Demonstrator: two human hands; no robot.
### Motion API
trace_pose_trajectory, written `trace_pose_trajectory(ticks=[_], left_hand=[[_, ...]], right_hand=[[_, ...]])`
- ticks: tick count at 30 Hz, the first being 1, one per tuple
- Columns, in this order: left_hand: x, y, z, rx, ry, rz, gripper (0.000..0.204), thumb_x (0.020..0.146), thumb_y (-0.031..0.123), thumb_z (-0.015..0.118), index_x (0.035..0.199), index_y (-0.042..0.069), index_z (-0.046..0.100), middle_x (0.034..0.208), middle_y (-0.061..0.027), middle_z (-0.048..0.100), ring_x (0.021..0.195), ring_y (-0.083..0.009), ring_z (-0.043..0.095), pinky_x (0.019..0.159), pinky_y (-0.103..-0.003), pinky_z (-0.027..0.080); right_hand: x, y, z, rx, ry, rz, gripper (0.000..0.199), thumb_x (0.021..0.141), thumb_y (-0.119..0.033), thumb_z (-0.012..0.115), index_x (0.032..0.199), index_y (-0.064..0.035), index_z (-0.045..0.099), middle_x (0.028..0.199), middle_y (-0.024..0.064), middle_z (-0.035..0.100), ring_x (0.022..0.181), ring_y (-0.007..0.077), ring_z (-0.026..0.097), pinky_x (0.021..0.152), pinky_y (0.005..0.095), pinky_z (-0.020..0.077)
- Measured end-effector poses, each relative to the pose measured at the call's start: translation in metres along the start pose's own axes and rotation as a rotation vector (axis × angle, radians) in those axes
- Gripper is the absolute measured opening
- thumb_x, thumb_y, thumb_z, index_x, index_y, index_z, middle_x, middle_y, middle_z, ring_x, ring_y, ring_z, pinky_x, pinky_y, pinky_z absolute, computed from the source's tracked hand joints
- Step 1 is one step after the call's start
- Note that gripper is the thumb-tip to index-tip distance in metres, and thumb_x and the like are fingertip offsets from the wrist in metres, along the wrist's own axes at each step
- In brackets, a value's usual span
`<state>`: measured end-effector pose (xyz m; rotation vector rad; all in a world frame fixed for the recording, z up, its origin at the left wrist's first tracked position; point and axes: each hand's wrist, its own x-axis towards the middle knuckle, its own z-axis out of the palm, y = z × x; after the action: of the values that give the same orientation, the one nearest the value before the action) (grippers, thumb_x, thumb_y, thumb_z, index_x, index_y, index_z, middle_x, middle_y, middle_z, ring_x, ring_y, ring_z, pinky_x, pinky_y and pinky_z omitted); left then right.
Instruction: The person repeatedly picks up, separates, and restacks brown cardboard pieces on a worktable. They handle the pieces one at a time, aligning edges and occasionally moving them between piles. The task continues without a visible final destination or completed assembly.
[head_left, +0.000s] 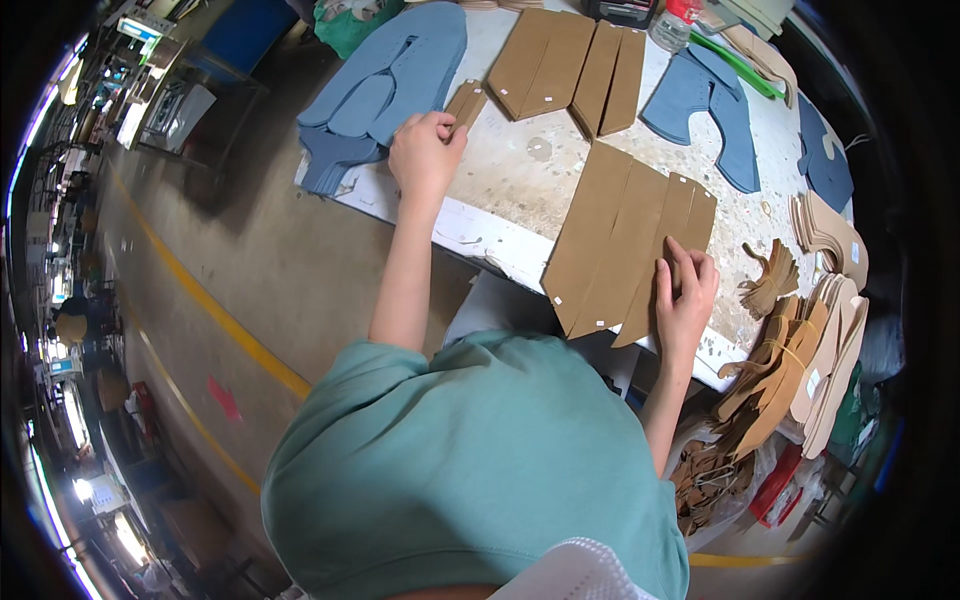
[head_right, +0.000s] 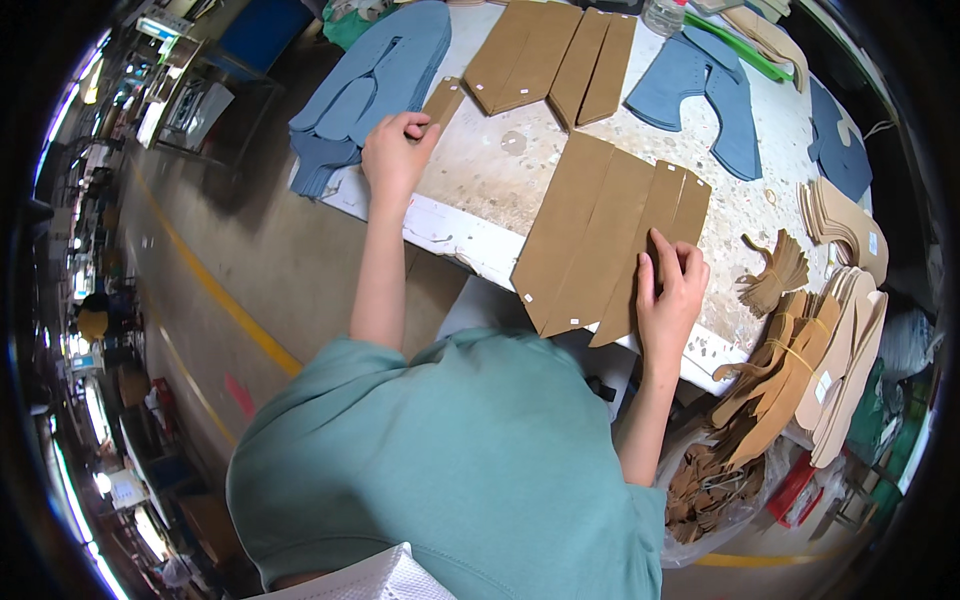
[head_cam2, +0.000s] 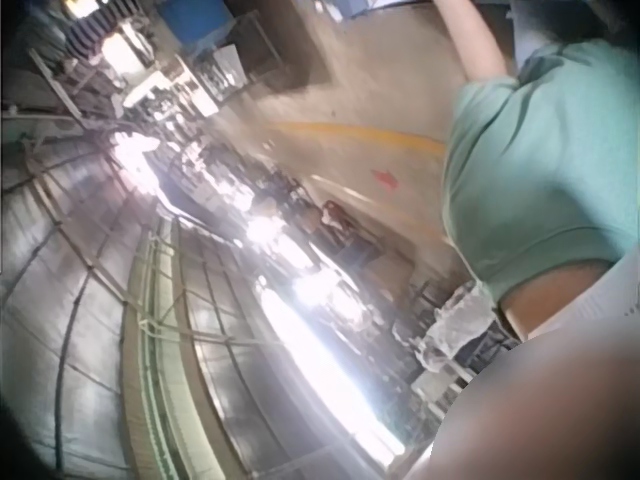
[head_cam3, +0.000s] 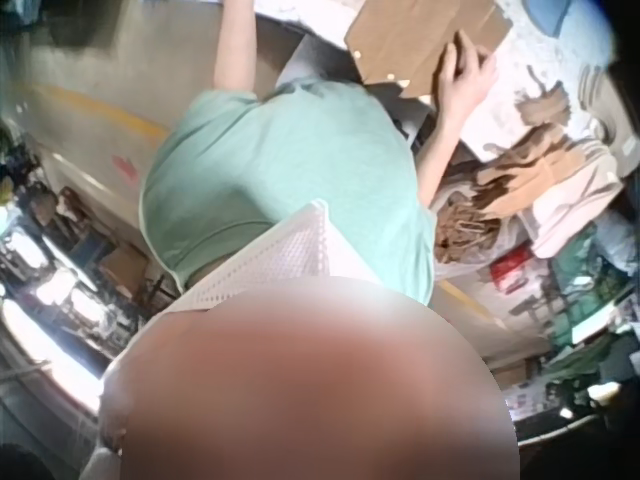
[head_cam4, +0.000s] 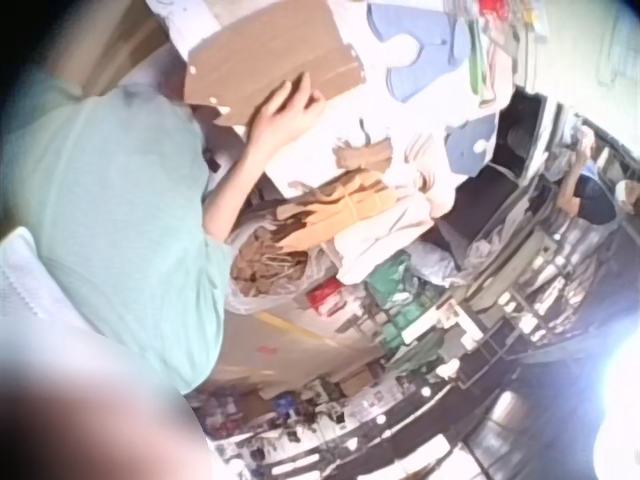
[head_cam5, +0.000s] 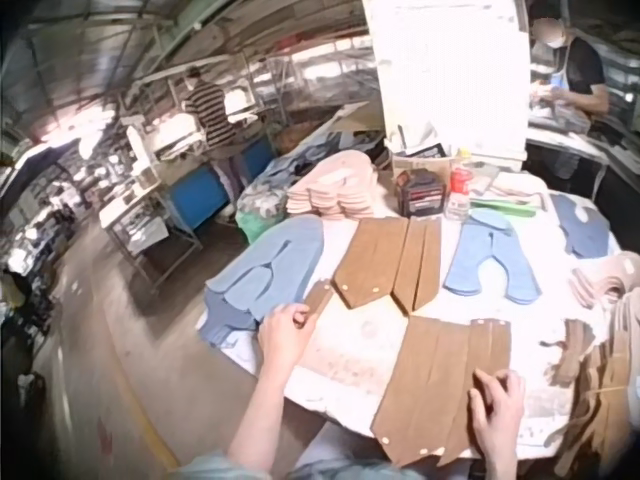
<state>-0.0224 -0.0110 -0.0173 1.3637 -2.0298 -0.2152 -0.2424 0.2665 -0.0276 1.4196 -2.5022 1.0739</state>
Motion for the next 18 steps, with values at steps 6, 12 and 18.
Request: trace_pose_trajectory(ticks=[6, 12, 18], left_hand=[[0.004, 0.005, 0.006, 0.022, -0.019, -0.075, 0.019, 0.076, 0.025, 0.077, 0.09, 0.013, 0.074, 0.077, -0.0018, 0.066, 0.074, -0.0241, 0.066, 0.068, -0.038, 0.053], [0.003, 0.009, 0.009, 0.023, -0.013, -0.101, 0.018, 0.074, 0.019, 0.077, 0.09, 0.013, 0.072, 0.084, -0.0009, 0.066, 0.082, -0.0253, 0.066, 0.071, -0.041, 0.054], [0.004, 0.015, 0.0, -0.037, 0.049, 0.008, 0.017, 0.075, 0.016, 0.077, 0.088, 0.01, 0.067, 0.082, -0.0013, 0.067, 0.077, -0.0211, 0.067, 0.067, -0.035, 0.053]], right_hand=[[-0.001, 0.002, 0.002, -0.016, 0.001, -0.012, 0.028, 0.088, -0.012, 0.069, 0.115, -0.0093, 0.069, 0.103, 0.0103, 0.056, 0.097, 0.0266, 0.054, 0.088, 0.0368, 0.0455], [-0.002, 0.003, 0.002, -0.019, -0.009, -0.003, 0.027, 0.088, -0.012, 0.069, 0.115, -0.01, 0.069, 0.103, 0.01, 0.056, 0.097, 0.0265, 0.053, 0.087, 0.0368, 0.0454], [0.0, 0.004, 0.0, -0.024, -0.015, -0.016, 0.029, 0.088, -0.013, 0.069, 0.117, -0.0108, 0.069, 0.102, 0.0097, 0.056, 0.099, 0.0252, 0.054, 0.088, 0.0366, 0.0456]])
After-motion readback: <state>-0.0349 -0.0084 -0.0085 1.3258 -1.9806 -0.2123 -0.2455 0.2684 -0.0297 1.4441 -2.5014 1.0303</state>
